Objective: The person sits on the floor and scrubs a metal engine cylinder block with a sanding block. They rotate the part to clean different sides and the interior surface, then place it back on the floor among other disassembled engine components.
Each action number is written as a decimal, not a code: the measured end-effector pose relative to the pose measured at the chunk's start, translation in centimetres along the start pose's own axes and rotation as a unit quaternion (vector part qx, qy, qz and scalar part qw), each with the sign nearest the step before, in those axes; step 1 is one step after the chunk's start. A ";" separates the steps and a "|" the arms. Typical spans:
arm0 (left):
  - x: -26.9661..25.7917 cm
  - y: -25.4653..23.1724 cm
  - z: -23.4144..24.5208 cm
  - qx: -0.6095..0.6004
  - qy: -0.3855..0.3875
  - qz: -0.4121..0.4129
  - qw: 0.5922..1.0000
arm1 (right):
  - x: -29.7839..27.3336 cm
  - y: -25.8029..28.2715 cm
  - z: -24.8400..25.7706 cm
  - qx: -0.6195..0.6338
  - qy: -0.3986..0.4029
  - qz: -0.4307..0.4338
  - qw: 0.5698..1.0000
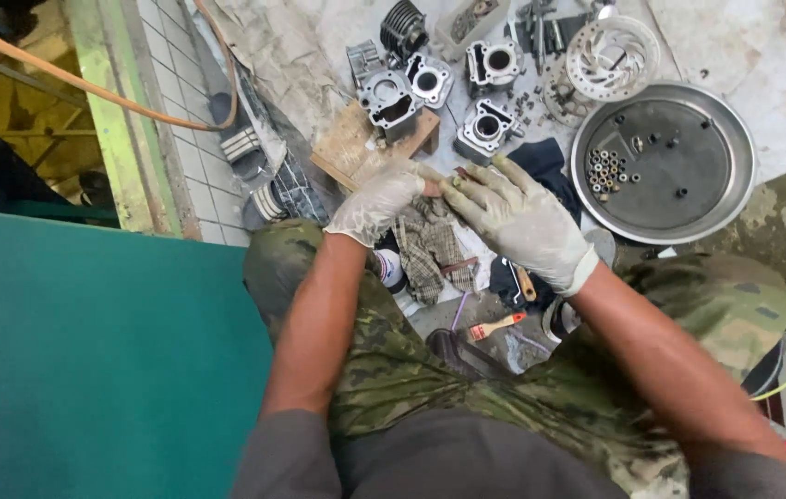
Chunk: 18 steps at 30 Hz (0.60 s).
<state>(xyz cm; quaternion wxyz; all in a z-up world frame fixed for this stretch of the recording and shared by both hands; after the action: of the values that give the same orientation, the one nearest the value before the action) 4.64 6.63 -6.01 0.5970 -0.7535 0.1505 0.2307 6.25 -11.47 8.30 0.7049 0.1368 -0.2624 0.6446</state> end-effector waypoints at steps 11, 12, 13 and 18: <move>0.9 -0.7 2.7 0.291 -0.188 0.102 0.932 | -1.6 -10.4 1.6 0.139 -0.010 -0.275 0.951; 1.0 -1.2 4.0 0.427 -0.225 0.166 0.860 | -1.2 -11.7 3.4 0.174 -0.054 -0.329 0.926; 1.6 -0.8 4.6 0.428 -0.225 0.168 0.859 | -3.0 -12.9 2.8 0.176 -0.053 -0.331 0.926; 5.7 3.8 11.8 0.384 -0.348 0.179 0.836 | -8.3 -17.4 3.2 0.100 -0.068 -0.426 0.896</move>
<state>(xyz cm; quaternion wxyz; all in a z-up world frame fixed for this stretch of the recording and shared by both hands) 5.59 17.43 -14.26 0.7995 -0.2937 0.1419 0.5044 22.44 -22.37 8.94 0.8752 0.3490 -0.1605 0.2942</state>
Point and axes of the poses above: each hand's wrist, its own x-axis towards the middle knuckle, its own z-axis out of the back of the hand, y = z × x, the point moved 7 cm from there along x, towards the middle knuckle, and after that the axes turned 5 degrees about y, right-handed, at the moved point
